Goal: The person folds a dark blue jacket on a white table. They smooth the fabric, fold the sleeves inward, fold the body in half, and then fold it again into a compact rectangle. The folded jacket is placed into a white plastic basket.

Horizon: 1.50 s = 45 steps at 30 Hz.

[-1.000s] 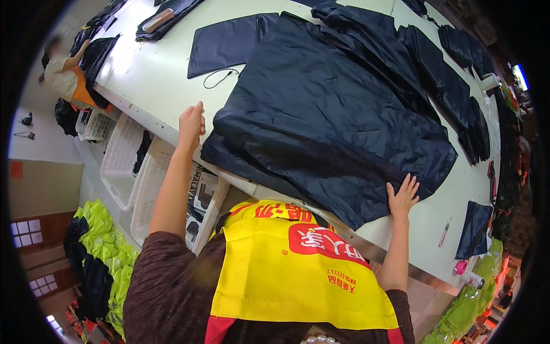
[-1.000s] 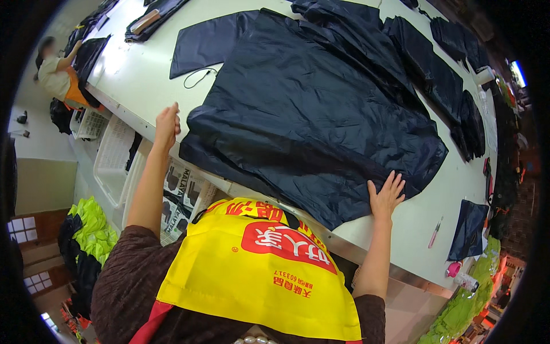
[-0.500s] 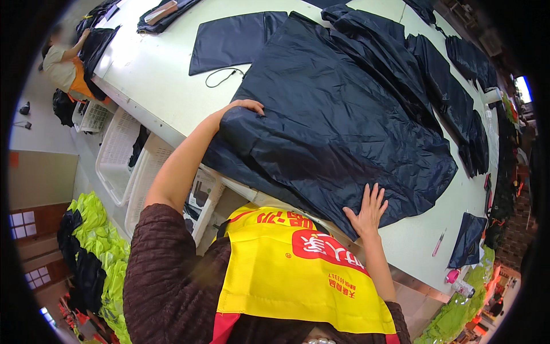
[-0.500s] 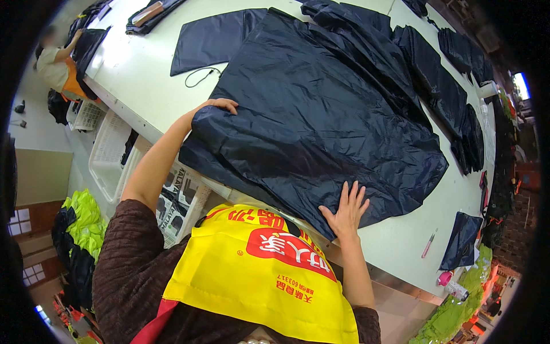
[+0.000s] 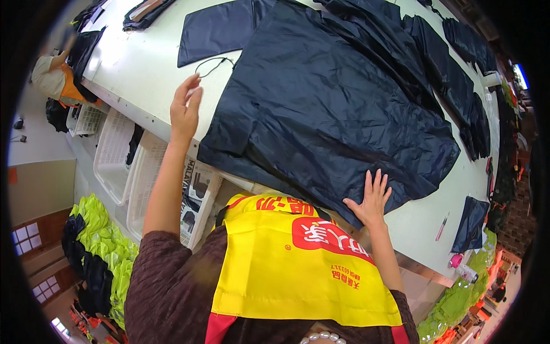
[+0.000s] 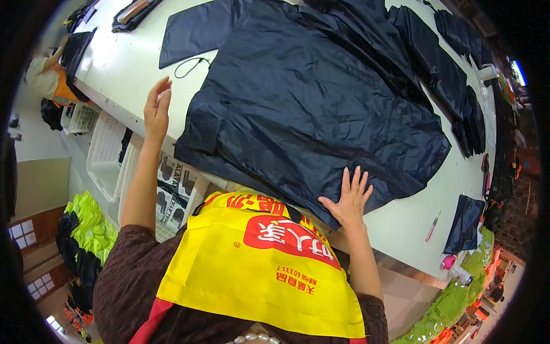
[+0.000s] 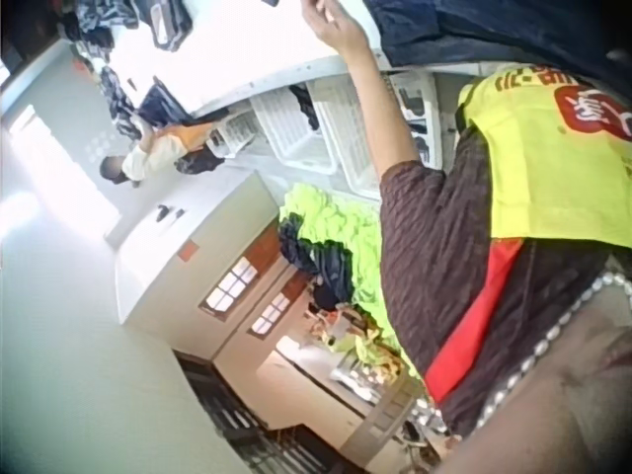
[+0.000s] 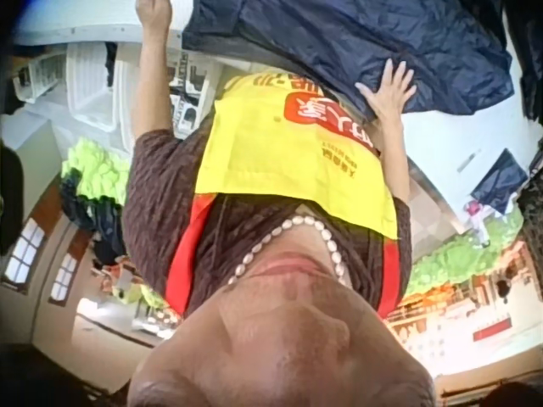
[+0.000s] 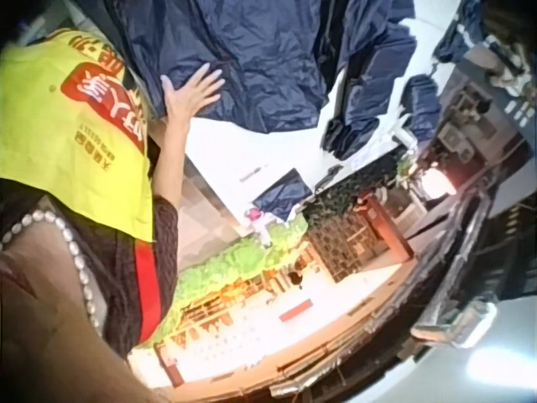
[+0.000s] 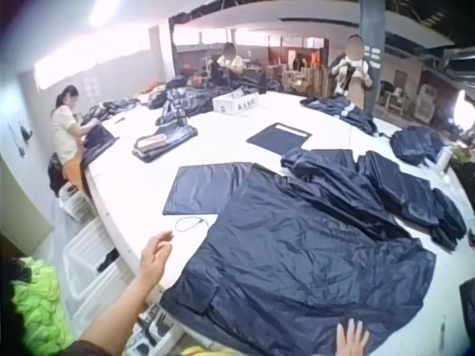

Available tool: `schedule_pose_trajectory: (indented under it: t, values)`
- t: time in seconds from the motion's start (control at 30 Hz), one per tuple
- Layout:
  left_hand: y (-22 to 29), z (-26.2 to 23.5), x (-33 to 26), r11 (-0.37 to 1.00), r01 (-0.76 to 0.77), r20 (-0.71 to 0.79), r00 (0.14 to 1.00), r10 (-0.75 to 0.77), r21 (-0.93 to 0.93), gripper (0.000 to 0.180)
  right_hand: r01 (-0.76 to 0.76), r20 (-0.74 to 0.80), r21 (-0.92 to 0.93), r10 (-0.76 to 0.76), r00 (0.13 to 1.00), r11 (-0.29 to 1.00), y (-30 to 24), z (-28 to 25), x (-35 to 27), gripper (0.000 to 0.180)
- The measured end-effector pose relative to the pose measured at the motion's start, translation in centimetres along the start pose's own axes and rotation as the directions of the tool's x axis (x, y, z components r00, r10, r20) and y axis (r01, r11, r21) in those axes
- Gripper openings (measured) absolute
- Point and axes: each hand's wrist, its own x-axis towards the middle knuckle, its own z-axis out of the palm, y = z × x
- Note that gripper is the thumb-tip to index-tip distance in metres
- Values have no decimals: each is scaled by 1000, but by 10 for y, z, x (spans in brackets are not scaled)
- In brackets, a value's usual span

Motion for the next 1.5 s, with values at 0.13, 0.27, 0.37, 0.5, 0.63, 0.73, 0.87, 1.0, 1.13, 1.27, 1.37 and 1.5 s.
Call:
schedule_pose_trajectory:
  t: [0.13,0.27,0.37,0.5,0.63,0.73,0.87,1.0,1.13,1.27,1.37,1.5]
  values:
    - [77,19,-18,820,-550,620,702,351,159,49,-37,84,-11,38,996,999,-12,-6,-11,103]
    - [2,22,-87,824,-541,874,468,129,167,63,-34,41,-62,37,998,998,-6,6,-18,100]
    - [-1,11,-94,835,-533,837,513,191,136,68,15,73,67,-20,997,998,7,-6,-22,85]
    - [-1,-23,-97,768,-594,821,546,167,239,78,210,112,206,-236,965,956,50,-51,-51,77]
    - [0,-41,-91,787,-568,866,492,91,241,79,229,-69,22,-227,971,973,73,-37,-65,69]
    - [5,-43,-93,789,-564,889,455,49,245,81,247,-248,-4,-241,938,969,78,-25,-45,62]
    - [-1,-46,-89,739,-632,924,382,34,235,81,255,-258,-55,-260,931,965,89,-16,-31,44]
    - [-9,-57,-89,816,-542,900,431,63,202,59,206,-176,62,-193,965,977,87,-29,-39,41]
    - [-13,-72,-82,908,-340,818,575,-3,243,31,97,46,238,-111,993,966,85,-46,-54,47]
    - [5,-90,-58,915,351,671,633,-387,197,17,-127,225,491,15,974,862,95,-61,-71,33]
    - [21,-65,-40,836,539,491,759,-429,-102,17,-457,471,533,198,859,712,89,-73,-70,35]
    - [-41,-5,-43,921,363,431,815,-388,141,31,-500,460,528,264,848,686,84,-28,-73,54]
